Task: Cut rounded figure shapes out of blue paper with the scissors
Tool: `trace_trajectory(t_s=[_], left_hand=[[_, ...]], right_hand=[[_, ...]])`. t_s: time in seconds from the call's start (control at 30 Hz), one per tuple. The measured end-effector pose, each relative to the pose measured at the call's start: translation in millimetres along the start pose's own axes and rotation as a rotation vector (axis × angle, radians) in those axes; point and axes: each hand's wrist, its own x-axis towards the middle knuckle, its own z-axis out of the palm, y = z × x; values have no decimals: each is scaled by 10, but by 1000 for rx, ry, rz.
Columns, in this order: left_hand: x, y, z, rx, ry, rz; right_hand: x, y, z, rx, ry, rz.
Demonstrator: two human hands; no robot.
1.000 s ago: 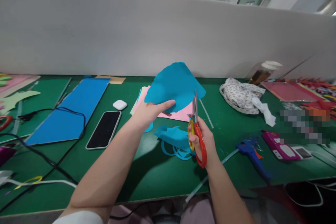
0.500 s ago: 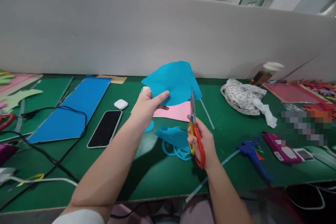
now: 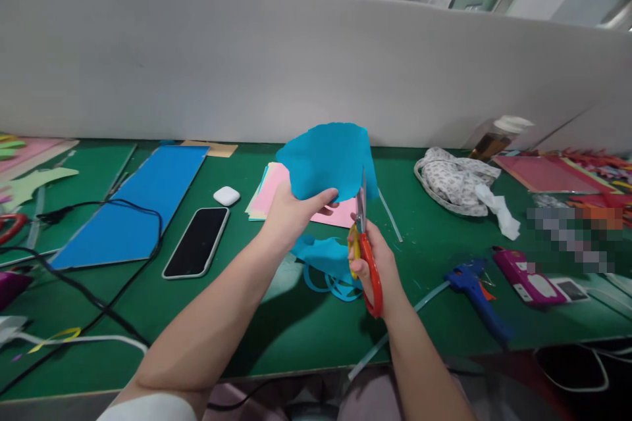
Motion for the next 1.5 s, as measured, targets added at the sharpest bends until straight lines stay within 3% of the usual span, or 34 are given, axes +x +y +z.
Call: trace_trajectory(t_s=[0.37, 1.13, 1.5], left_hand=[[-85, 21, 84, 116, -118, -69], [-8, 45, -12, 85, -152, -78], [10, 57, -44, 113, -107, -62]], right_hand=[[4, -95, -28, -24, 69, 34], [17, 1, -47, -141, 95, -49], [4, -9, -57, -108, 82, -27]])
